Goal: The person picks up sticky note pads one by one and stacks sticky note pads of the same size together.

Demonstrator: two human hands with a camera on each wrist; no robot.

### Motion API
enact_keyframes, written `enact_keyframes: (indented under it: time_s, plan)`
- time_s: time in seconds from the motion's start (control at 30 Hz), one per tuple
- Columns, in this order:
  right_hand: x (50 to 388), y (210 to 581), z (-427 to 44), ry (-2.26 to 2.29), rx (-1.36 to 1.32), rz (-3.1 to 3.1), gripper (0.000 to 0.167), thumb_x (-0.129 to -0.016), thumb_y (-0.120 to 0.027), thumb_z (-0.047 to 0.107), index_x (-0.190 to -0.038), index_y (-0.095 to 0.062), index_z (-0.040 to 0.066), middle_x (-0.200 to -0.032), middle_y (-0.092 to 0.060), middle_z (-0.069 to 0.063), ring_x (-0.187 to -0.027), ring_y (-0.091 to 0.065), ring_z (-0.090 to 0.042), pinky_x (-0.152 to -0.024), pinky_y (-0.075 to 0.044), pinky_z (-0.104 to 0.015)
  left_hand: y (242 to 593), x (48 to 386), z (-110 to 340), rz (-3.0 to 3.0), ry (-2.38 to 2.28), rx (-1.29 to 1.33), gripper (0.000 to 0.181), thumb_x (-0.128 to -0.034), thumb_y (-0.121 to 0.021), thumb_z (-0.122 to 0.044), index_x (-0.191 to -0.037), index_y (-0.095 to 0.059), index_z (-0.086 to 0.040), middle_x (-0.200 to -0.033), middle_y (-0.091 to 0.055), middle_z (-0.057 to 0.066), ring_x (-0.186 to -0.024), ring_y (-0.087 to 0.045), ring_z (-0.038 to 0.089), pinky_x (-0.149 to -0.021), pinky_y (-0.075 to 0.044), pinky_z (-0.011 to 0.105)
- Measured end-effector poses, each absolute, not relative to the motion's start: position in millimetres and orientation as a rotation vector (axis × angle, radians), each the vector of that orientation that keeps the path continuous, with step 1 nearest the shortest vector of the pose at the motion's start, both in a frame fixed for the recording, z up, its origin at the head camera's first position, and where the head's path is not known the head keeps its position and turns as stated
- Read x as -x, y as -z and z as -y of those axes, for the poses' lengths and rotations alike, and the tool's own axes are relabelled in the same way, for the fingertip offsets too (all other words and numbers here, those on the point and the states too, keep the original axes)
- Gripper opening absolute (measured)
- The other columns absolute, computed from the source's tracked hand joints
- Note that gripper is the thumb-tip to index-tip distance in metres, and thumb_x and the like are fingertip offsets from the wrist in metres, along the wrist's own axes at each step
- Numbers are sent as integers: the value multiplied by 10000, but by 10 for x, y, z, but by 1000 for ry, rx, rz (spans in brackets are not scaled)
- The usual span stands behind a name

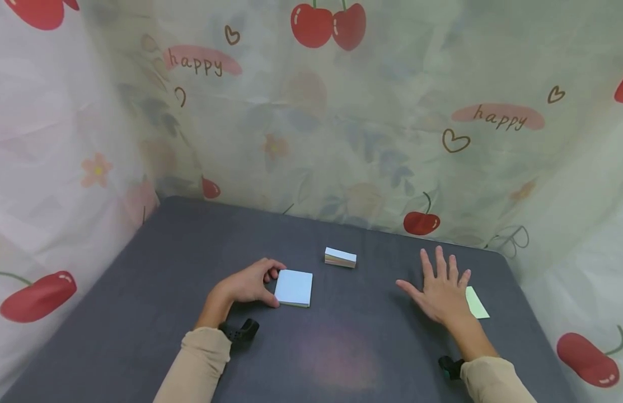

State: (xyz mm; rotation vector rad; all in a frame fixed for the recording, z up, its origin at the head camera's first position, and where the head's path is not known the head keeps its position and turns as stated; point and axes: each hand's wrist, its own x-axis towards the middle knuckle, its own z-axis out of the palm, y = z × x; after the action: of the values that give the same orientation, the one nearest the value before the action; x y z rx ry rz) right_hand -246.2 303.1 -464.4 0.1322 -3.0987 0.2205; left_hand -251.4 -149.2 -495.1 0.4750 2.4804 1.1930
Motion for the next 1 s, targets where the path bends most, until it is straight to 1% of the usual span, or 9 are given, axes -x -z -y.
enact_keyframes:
  time_s: [0.1,0.3,0.53,0.63,0.83,0.93,1.0]
  plan:
    - [2448,4656,-3129,-246,-93,3123,1113,-895,-449,820,-1648,-67,95,-1691,45,-284,-1514,18,-604,-1103,74,-819,4949,2506,1501,-2471,-1197,-471,769,-732,-929,-158,-1396,-542,-120,-1143,-496,59,-1022,-455,193,-908,-398,356]
    - [2402,4722,-3337,-277,-42,3141,1124,-899,-443,820,-1642,-69,65,-1676,56,-317,-1493,8,-637,-1084,52,-837,4927,2486,1507,-2460,-1208,-465,764,-745,-919,-158,-1404,-534,-121,-1153,-493,63,-1032,-450,201,-909,-395,361]
    - [2328,4821,-3619,-334,44,3171,1138,-904,-440,816,-1638,0,66,-1650,98,-356,-1458,25,-682,-1055,47,-856,4901,2469,1501,-2458,-1209,-462,762,-742,-921,-157,-1400,-539,-121,-1154,-497,64,-1046,-458,204,-920,-400,366]
    - [2307,4833,-3725,-360,75,3187,1140,-912,-443,805,-1633,7,46,-1630,95,-391,-1438,22,-704,-1043,26,-860,4896,2465,1497,-2461,-1205,-459,762,-741,-922,-157,-1399,-539,-118,-1151,-496,64,-1043,-455,199,-916,-397,361]
    - [2302,4841,-3848,-397,125,3256,1164,-917,-460,788,-1614,13,-15,-1589,87,-453,-1408,10,-733,-1062,-45,-840,4894,2462,1494,-2458,-1212,-474,771,-737,-920,-139,-1406,-537,-97,-1148,-501,76,-1023,-454,200,-910,-398,357]
    - [2322,4866,-3888,-392,161,3304,1189,-913,-459,795,-1602,37,-36,-1567,81,-481,-1372,-55,-755,-1065,-133,-828,4906,2466,1501,-2453,-1220,-489,774,-739,-918,-136,-1410,-536,-95,-1145,-500,77,-1012,-450,197,-904,-397,352]
    - [2339,4874,-3897,-375,170,3335,1199,-913,-449,800,-1596,54,-48,-1549,40,-504,-1340,-114,-771,-1041,-205,-824,4916,2471,1509,-2455,-1222,-498,770,-739,-919,-137,-1407,-538,-90,-1144,-500,81,-1005,-449,199,-898,-395,347]
